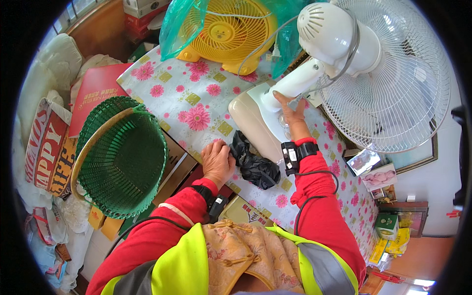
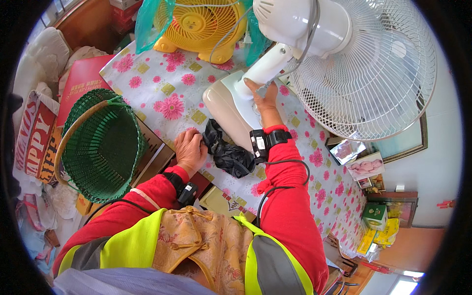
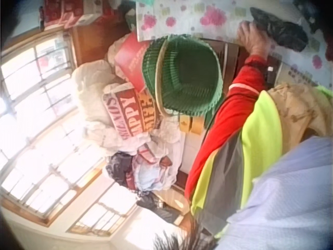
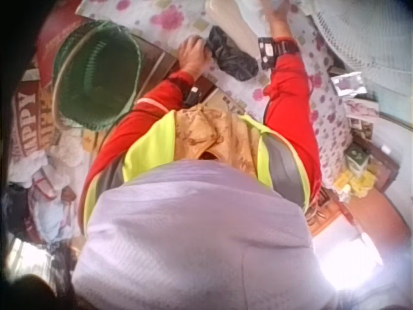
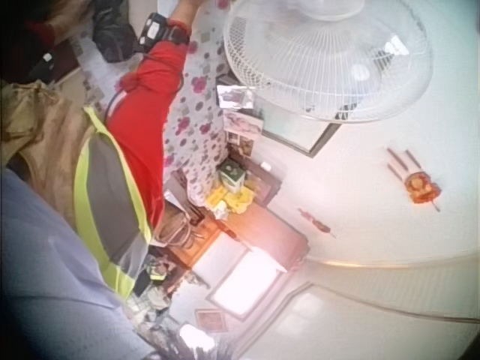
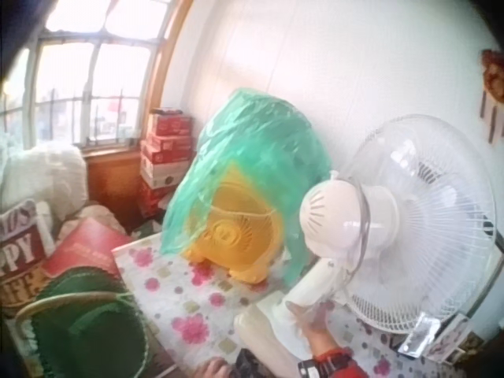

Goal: The person wipes a floral-patterned table surface and the front of a wooden cabinet using a dark cloth. They move several boxes and a green basket aside to reach the cabinet, then continue wiping the table and repositioning items.

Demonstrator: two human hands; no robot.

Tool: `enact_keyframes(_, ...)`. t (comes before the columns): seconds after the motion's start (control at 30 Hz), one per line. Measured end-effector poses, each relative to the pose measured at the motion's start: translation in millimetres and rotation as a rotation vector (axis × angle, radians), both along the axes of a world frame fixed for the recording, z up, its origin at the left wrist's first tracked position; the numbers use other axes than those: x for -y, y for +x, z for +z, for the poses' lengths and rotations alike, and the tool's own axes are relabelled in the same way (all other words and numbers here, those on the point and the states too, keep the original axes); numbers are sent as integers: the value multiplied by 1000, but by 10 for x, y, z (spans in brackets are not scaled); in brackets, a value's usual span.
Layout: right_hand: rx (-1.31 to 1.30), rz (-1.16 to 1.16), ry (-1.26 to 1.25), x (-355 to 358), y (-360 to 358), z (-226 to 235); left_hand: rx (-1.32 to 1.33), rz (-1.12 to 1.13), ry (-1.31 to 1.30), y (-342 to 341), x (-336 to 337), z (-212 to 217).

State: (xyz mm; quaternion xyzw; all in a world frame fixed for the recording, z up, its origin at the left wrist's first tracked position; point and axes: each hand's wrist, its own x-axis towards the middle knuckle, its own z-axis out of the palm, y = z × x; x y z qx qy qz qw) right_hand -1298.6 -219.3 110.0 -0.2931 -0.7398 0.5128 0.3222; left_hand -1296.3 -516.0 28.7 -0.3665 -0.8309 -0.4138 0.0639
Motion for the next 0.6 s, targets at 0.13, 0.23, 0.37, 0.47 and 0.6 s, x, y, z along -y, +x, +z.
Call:
enact_keyframes(0.13,-40,46,-38,78,-145,30,3,-3,5,0,-2,-25)
enact_keyframes(0.23,-32,69,23,140,-246,36,-13,1,31,-6,-12,-43)
enact_keyframes(0.37,15,122,162,187,-400,-1,-2,0,17,-5,-11,-44)
enact_keyframes(0.47,57,139,282,194,-499,-19,10,-2,1,-3,-6,-37)
enact_keyframes(0.6,62,182,253,220,-509,7,0,2,5,0,-6,-37)
